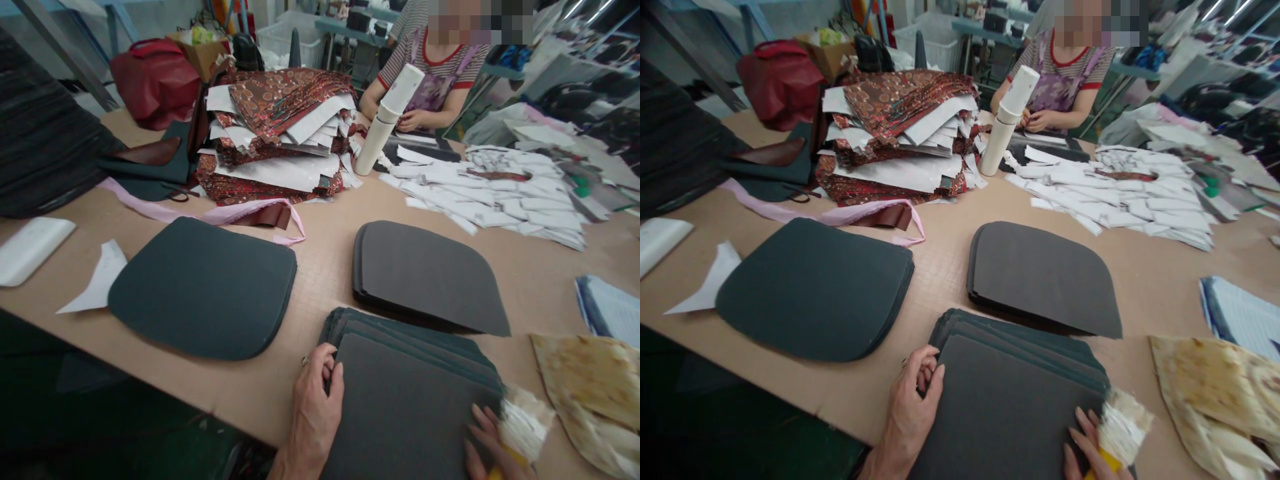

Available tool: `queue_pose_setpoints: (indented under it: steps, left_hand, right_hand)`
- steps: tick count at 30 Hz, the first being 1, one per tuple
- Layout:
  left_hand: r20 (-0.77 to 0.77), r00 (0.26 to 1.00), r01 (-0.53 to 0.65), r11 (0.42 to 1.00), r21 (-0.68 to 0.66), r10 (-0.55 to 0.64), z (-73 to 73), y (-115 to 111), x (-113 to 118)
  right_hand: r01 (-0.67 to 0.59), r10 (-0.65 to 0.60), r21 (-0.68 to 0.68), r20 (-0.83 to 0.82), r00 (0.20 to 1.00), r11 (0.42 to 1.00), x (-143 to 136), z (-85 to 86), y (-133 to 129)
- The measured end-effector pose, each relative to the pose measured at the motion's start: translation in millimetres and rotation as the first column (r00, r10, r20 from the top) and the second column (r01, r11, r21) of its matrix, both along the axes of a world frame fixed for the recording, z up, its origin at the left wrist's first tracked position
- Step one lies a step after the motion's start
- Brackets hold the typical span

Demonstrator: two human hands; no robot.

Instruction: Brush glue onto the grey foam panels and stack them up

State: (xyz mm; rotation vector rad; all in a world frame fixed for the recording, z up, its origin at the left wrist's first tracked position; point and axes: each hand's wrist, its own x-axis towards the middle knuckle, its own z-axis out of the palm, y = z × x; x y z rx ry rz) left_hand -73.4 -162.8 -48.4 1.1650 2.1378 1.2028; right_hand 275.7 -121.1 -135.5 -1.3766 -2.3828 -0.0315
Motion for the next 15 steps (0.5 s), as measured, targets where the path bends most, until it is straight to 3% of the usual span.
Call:
queue_pose_setpoints:
  steps: [9, 15]
  left_hand:
    - [-0.079, 0.994, 0.071, 0.997, -0.009, -0.072, 2.6, 3.2, -3.9]
    - [-0.154, 0.980, 0.137, 0.989, 0.052, -0.128, -2.4, -1.5, -2.7]
  right_hand:
    - [-0.045, 0.044, 0.039, 0.027, 0.999, 0.998, -2.3, 5.7, 1.0]
    - [0.075, -0.078, -0.041, -0.096, 0.992, 0.996, -2.6, 0.7, 3.6]
